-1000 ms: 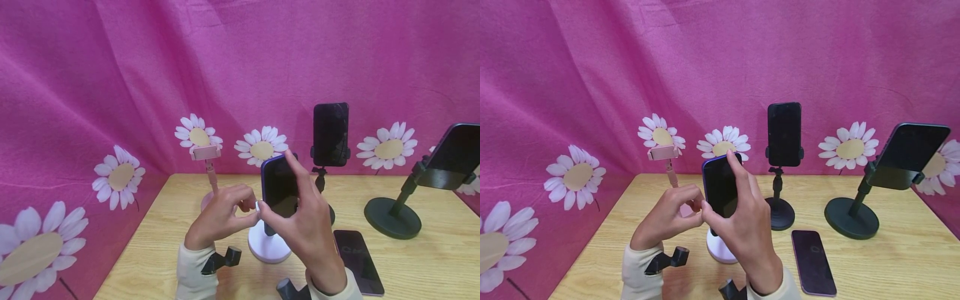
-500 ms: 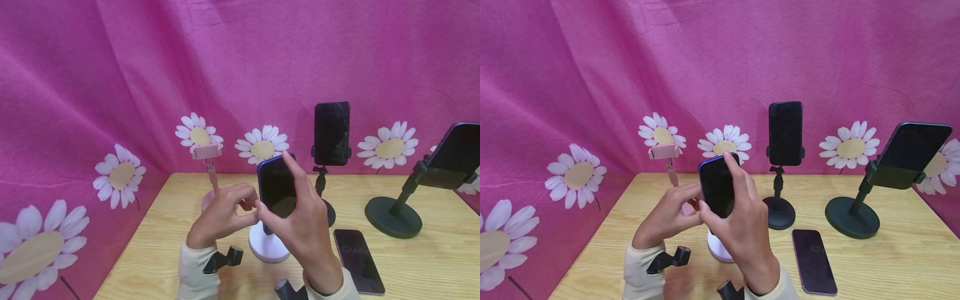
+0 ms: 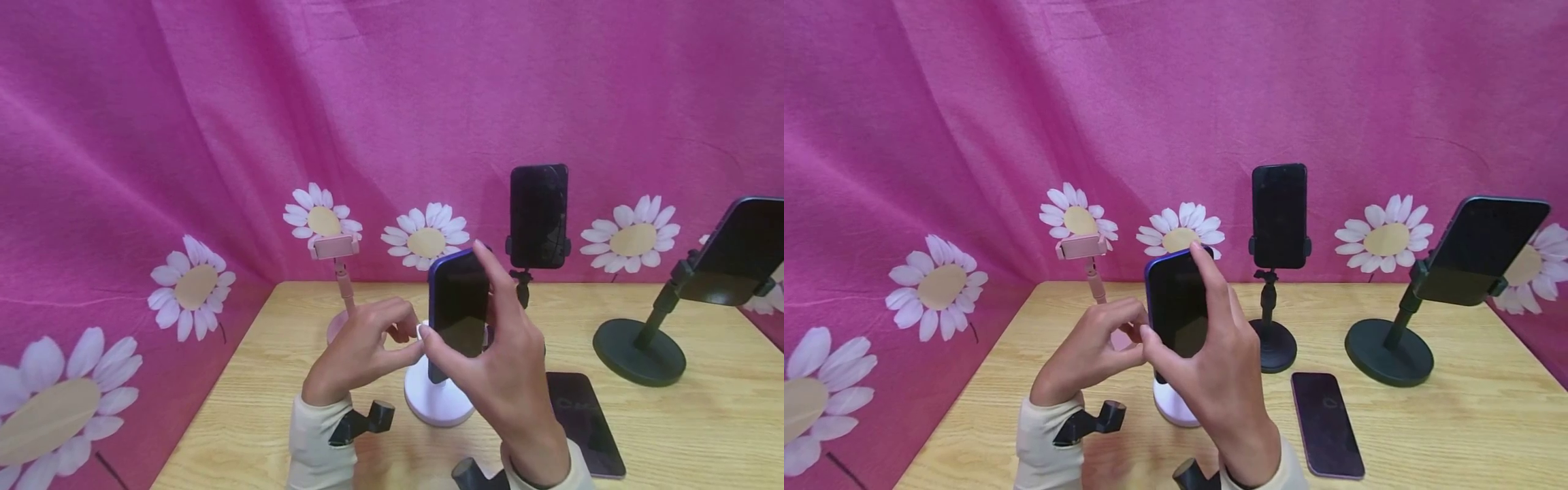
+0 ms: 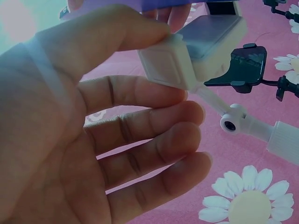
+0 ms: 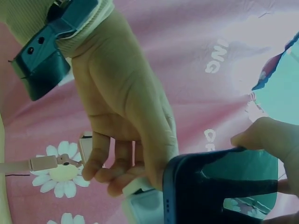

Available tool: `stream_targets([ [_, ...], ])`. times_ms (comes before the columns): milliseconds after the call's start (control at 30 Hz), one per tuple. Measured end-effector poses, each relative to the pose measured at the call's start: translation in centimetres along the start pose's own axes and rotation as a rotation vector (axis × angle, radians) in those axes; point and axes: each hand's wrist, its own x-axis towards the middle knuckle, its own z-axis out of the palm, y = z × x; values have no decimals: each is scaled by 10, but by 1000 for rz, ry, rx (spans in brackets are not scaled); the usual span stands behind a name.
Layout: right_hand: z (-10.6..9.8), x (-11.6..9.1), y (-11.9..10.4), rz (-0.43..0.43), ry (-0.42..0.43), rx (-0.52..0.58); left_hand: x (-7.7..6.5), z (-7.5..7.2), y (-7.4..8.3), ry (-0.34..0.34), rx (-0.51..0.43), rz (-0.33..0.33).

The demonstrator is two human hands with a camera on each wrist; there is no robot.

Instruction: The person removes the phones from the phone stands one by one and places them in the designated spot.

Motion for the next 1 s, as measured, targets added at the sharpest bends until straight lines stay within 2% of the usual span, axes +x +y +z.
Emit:
stream_targets([
  [133, -5, 1, 0, 14, 5, 8, 0, -1, 0, -8, 13, -14],
  [333, -11, 2, 2, 121, 7, -8, 2, -2, 1, -20, 7, -26],
  [567, -17, 2, 6, 162, 10, -61, 1, -3, 2, -30, 7, -45],
  [800, -23, 2, 9, 187, 75, -139, 1, -4, 3, -48, -2, -84],
  [1000, -30, 3, 15, 266, 70, -200, -2, -5, 3, -25, 29, -125],
])
